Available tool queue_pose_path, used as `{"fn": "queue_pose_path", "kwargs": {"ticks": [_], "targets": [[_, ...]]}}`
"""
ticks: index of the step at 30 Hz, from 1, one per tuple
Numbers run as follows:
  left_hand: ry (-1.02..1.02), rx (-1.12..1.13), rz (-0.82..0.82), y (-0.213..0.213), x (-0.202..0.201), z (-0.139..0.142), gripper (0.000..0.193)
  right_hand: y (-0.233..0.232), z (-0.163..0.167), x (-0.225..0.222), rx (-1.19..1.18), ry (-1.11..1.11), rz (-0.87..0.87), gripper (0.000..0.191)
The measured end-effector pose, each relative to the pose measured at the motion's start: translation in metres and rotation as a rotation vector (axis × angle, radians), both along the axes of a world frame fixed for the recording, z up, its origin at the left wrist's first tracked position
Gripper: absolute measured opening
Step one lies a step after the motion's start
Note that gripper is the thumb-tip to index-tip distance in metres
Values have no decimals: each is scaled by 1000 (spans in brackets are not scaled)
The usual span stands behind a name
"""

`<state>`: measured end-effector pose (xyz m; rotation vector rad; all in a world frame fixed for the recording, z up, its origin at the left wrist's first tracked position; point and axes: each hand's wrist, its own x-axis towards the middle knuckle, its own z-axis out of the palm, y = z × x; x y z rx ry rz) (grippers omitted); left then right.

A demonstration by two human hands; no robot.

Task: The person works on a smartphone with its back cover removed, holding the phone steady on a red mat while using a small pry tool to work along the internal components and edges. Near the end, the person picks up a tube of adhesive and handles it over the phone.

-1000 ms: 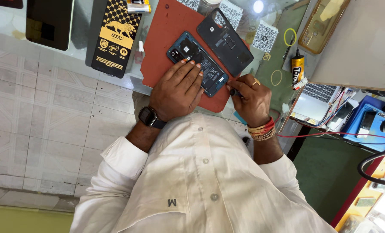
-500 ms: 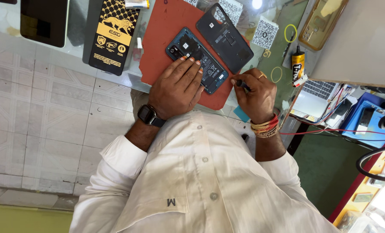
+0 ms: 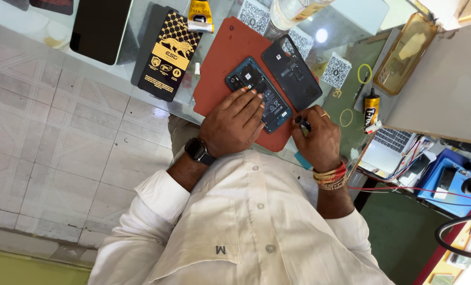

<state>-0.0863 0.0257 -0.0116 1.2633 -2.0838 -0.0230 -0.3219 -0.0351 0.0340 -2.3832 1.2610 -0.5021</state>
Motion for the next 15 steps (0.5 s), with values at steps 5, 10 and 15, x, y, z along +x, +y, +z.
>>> {"fn": "queue_pose_path", "kwargs": {"ticks": [5, 10, 15], "targets": [[31, 35, 92, 0, -2, -2, 41, -12, 6, 25, 62, -133, -40, 8], [74, 98, 206, -2, -2, -2, 47, -47, -2, 72, 35, -278, 84, 7], [89, 108, 225, -2, 1, -5, 51, -65, -13, 100, 13, -220, 100, 6]]}}
